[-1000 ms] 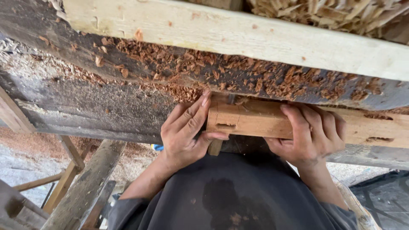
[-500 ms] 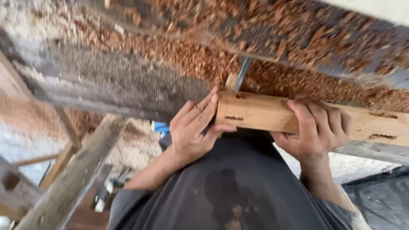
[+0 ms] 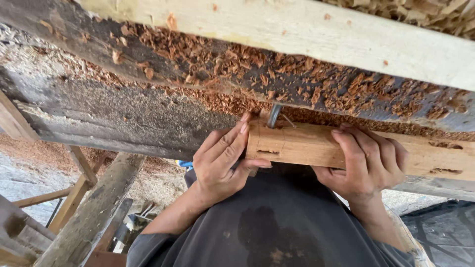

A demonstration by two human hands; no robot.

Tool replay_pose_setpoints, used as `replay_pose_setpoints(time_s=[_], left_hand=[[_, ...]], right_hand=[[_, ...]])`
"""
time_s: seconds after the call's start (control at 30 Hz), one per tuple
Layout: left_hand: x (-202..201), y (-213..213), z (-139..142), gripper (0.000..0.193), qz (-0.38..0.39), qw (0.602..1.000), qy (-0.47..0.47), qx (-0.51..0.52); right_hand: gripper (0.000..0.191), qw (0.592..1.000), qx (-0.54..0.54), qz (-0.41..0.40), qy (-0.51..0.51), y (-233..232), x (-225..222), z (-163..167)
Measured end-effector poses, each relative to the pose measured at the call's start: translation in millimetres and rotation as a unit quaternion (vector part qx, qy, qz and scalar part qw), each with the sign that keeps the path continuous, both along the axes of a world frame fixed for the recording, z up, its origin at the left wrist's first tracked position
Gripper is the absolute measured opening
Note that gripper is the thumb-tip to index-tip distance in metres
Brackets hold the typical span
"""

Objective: The person uses a chisel and hammer to carve rectangular notches into a wooden plank clamped to a workbench. They repeatedly position the chisel, strike it with a hammer, and clear wood chips to deepen the cuts.

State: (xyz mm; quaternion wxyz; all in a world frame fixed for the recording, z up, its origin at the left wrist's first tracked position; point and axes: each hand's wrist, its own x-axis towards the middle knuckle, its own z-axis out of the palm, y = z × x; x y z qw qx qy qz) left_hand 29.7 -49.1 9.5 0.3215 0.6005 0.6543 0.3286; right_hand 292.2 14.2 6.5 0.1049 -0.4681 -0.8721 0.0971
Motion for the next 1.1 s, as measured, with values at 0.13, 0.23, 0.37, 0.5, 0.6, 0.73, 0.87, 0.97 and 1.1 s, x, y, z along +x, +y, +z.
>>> replay_pose_setpoints(time_s=[0.13, 0.23, 0.37, 0.5, 0.6, 0.73, 0.87, 0.97, 1.1], left_hand=[[-7, 5, -5, 0.070, -0.018, 1.000, 0.021, -0.003], [-11, 4, -8, 0.068, -0.026, 0.998, 0.032, 0.039], [-9, -4, -3, 0.070, -0.040, 0.999, 0.016, 0.011], [-4, -8, -3, 0.068, -0.023, 0.999, 0.016, 0.017], [-4, -5, -4, 0.067, -0.026, 1.000, 0.003, 0.017], [-3, 0, -4, 0.064, -0.015, 0.999, -0.004, 0.043], [-2, 4, -2, 0.065, -0.007, 0.999, 0.000, 0.035], [-3, 6, -4, 0.066, -0.016, 0.999, -0.003, 0.037], [-5, 9, -5, 0.066, -0.029, 0.999, 0.007, 0.032]], right_hand=[[0.051, 1.000, 0.015, 0.002, 0.017, 8, -2, -5], [0.047, 0.999, -0.002, -0.012, 0.033, 8, -1, -6], [0.045, 0.999, -0.034, -0.006, -0.001, -3, 3, 0], [0.046, 1.000, -0.012, -0.002, 0.007, -7, 6, 2], [0.044, 0.999, -0.032, -0.003, -0.014, -5, 8, 2], [0.049, 1.000, -0.008, -0.006, 0.011, 0, 6, 0], [0.044, 1.000, 0.008, 0.007, -0.009, 4, 4, 0], [0.037, 0.999, 0.012, 0.003, -0.032, 4, 5, 1], [0.047, 0.999, 0.014, 0.011, -0.030, 5, 7, -1]])
